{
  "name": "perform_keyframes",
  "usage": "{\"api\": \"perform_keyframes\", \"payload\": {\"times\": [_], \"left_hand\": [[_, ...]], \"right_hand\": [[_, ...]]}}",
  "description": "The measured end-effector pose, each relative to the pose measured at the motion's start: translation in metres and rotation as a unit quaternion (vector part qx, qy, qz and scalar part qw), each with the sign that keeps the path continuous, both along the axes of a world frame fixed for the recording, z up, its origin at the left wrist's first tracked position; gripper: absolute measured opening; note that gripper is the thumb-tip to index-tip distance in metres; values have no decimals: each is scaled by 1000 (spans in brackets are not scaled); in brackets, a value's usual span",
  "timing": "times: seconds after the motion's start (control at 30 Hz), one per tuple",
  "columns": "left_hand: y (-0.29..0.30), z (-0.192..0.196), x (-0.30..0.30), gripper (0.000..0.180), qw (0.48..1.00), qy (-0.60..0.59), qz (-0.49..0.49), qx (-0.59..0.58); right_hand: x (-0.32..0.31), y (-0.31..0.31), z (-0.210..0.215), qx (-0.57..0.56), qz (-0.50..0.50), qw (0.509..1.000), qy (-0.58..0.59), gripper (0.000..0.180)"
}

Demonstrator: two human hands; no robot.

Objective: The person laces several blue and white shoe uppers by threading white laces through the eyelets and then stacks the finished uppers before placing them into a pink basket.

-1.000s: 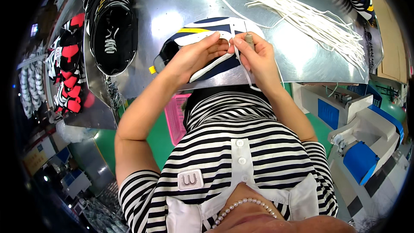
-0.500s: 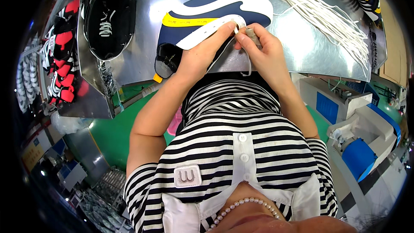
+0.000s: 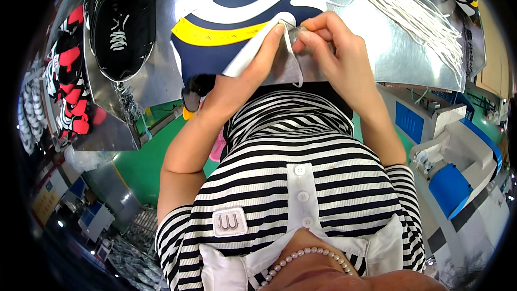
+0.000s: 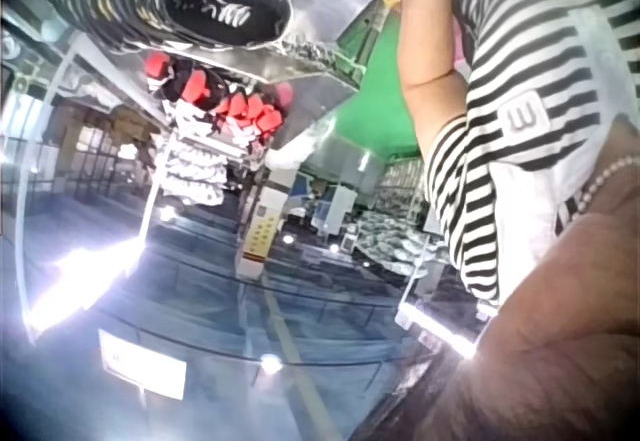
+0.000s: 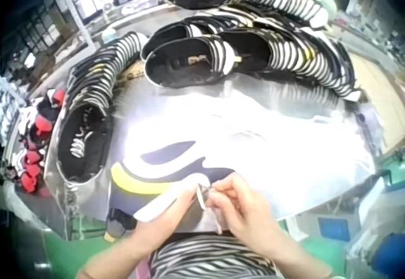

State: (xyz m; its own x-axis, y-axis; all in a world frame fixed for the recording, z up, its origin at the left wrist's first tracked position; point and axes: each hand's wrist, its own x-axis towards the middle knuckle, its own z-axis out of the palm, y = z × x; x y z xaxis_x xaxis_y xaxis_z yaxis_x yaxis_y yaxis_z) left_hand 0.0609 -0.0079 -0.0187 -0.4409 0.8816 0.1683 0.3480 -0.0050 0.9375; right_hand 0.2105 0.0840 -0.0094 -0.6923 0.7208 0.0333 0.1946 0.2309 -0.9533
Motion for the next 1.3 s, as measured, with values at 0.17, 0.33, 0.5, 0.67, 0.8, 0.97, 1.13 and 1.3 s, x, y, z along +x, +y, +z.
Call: {"api": "perform_keyframes", "payload": {"times": [0.17, 0.33, 0.5, 0.67, 0.8, 0.97, 1.13, 1.3], "left_hand": [[-8, 8, -1, 20, 857, 510, -68, 26], [-19, -13, -10, 29, 991, -81, -28, -103], [-7, -1, -29, 50, 939, -316, -18, -132], [0, -1, -38, 43, 983, -109, 5, -147], [-9, 16, -48, 56, 952, -134, -139, -240], [-24, 11, -47, 26, 919, 327, -99, -198], [-16, 15, -34, 18, 920, 369, -86, -103], [-8, 37, -49, 21, 923, 375, -25, -84]], "right_hand": [[-19, 5, -16, 162, 16, 986, -37, 14], [-10, 10, 4, 161, 77, 974, -142, 14], [22, 32, 7, 41, -76, 993, -82, 33], [-3, 42, -26, -171, -86, 981, 40, 37], [-16, 62, -40, -249, -105, 959, 90, 31], [-8, 41, -38, -189, -106, 972, 87, 23], [-17, -1, -43, -73, 7, 996, -45, 20], [13, -7, -35, -45, 149, 983, -97, 22]]}}
